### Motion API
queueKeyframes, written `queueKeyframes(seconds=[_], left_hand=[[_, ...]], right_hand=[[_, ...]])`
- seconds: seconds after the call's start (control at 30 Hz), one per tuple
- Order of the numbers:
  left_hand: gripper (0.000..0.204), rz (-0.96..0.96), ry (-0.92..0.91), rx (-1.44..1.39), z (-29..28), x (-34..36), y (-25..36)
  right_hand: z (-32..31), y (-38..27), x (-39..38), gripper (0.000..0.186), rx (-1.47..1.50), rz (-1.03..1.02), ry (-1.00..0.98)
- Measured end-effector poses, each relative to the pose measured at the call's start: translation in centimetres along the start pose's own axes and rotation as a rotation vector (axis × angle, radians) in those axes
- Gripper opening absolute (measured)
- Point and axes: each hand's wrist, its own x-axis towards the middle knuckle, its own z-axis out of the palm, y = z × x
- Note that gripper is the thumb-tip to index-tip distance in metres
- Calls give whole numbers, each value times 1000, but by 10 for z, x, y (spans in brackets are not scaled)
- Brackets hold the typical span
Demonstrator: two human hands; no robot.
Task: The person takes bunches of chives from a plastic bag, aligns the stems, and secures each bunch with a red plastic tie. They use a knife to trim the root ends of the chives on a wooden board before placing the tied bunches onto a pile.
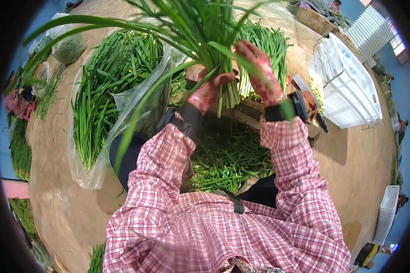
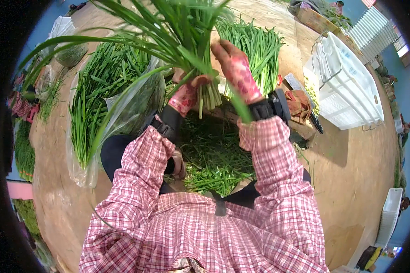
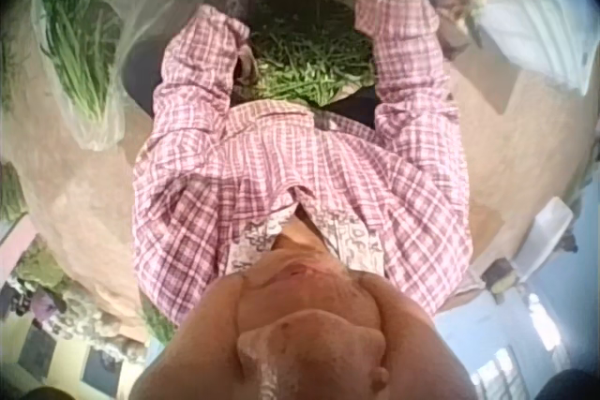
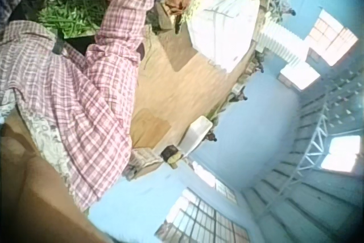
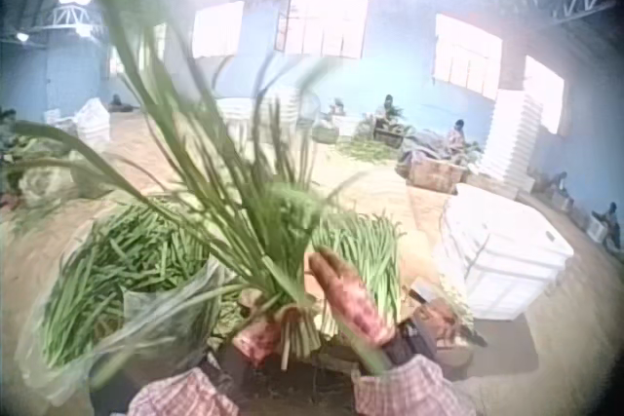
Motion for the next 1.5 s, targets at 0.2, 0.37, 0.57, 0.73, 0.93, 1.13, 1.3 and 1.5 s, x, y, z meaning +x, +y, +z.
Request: queueKeyframes(seconds=[0.2, 0.37, 0.57, 0.73, 0.93, 1.13, 1.3, 1.5], left_hand=[[29, 179, -135, 366, -36, -47, -47], [50, -330, -166, -599, -30, -62, -40], [46, -247, -162, -681, -13, -78, -33], [46, -325, -87, -700, -25, -81, -42], [48, -275, -32, -623, -15, -81, -45], [54, -329, -124, -715, -20, -91, -36], [58, -317, -222, -709, -37, -85, -55], [33, -446, -109, -688, -44, -95, -43]], right_hand=[[41, -23, -95, 87, -447, 482, -220], [51, 12, -128, 52, 124, 623, -210], [47, 16, -135, 35, 396, 816, -341], [29, 5, -146, 38, 10, 786, -255], [47, 6, -115, 32, -323, 548, -143], [38, 21, -116, 14, 328, 779, -141], [41, 19, -120, 15, 463, 826, -44], [36, 16, -116, 27, -159, 480, 51]])
